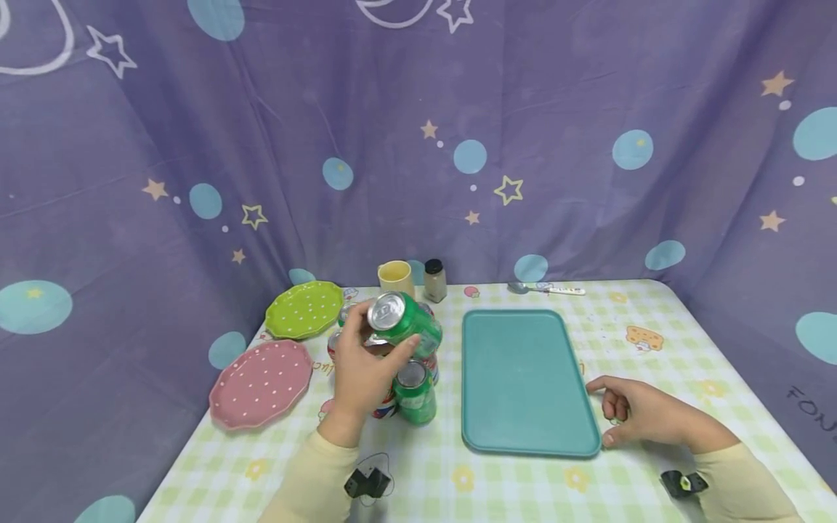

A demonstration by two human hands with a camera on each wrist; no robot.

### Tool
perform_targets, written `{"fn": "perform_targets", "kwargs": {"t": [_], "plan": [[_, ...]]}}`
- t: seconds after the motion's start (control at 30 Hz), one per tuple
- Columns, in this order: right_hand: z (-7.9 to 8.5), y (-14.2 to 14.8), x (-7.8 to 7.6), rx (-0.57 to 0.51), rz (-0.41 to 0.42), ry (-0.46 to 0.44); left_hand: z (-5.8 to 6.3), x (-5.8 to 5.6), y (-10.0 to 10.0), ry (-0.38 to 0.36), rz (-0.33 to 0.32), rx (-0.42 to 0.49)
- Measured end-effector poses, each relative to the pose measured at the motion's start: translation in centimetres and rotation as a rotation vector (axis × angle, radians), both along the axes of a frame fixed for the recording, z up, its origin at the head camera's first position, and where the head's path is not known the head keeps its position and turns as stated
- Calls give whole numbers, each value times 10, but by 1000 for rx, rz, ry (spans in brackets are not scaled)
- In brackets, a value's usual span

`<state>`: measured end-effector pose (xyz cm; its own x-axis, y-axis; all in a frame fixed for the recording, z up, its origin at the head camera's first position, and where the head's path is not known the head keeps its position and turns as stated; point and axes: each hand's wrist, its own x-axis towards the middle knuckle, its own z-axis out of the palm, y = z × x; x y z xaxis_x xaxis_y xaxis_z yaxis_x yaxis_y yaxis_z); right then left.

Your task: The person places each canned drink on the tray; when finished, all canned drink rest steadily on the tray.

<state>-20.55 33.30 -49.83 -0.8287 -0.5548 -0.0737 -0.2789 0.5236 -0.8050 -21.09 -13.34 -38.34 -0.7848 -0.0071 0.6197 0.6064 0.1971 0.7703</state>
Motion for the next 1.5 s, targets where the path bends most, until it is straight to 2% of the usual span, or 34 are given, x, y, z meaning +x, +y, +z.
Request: {"fn": "perform_targets", "kwargs": {"t": [0.2, 0.37, 0.47, 0.67, 0.87, 1.03, 1.2, 1.5], "plan": [[0, 2, 0, 3, -11, -7, -10, -3, 56, -65, -82, 8], [-2, 2, 0, 7, -20, -16, -20, -9, 93, -161, -147, 9], [-3, 2, 2, 11, -21, -18, -29, -15, 112, -212, -163, -1], [-2, 1, 2, 24, -23, -8, -52, -27, 144, -287, -141, -94], [0, 0, 0, 43, -24, -4, -71, -44, 165, -358, -133, -147], [0, 0, -1, 58, -27, 1, -81, -58, 177, -413, -59, -238], [0, 1, -1, 62, -30, -8, -86, -68, 187, -429, -25, -309], [-1, 1, -3, 59, -35, 0, -90, -84, 203, -473, -6, -330]]}}
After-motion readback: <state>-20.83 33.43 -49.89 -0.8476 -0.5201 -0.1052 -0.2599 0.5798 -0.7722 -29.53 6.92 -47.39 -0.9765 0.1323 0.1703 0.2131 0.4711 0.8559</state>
